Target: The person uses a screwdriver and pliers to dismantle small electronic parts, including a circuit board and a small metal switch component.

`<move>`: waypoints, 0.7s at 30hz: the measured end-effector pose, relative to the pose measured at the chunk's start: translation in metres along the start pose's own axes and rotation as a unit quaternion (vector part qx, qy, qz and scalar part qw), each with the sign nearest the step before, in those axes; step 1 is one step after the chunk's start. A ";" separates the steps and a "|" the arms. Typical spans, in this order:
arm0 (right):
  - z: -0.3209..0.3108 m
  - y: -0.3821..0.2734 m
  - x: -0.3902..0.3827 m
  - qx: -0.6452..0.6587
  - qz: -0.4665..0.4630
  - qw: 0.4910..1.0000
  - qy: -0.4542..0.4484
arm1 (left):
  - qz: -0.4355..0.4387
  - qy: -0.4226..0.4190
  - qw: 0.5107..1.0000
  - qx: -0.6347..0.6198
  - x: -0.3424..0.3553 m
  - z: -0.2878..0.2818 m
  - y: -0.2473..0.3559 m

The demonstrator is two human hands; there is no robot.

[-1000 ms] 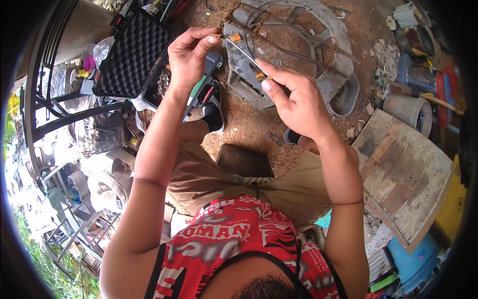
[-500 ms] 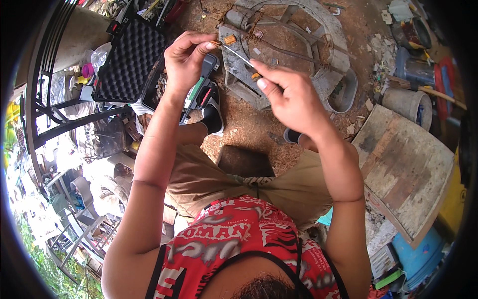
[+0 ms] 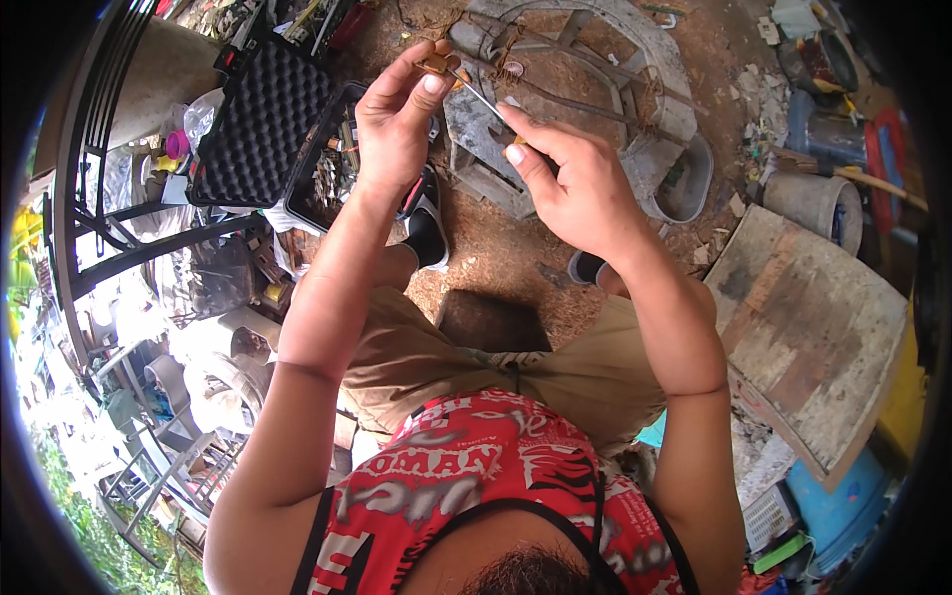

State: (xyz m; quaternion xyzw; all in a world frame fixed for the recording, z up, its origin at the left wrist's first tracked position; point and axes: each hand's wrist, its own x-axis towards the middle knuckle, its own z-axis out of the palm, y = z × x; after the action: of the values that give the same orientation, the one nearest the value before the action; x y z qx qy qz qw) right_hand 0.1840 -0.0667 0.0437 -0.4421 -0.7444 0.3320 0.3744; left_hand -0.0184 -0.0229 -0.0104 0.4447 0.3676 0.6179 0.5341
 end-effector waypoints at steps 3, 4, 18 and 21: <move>0.002 0.000 -0.002 -0.077 -0.018 0.997 -0.007 | -0.011 0.033 0.999 -0.012 0.000 0.007 0.003; 0.003 0.002 -0.003 -0.108 -0.021 0.994 -0.004 | -0.020 0.044 0.999 -0.012 0.000 0.011 0.004; 0.001 0.005 -0.004 -0.211 0.017 0.976 -0.049 | -0.029 0.018 0.996 0.082 0.001 0.007 -0.005; -0.002 0.006 -0.001 -0.208 0.025 0.976 -0.060 | -0.035 0.012 0.994 0.098 0.002 0.009 -0.002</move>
State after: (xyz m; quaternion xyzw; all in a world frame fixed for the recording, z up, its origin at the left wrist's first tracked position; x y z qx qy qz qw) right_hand 0.1881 -0.0655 0.0396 -0.5084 -0.8069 0.2050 0.2201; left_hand -0.0095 -0.0210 -0.0093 0.4743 0.4486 0.5647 0.5048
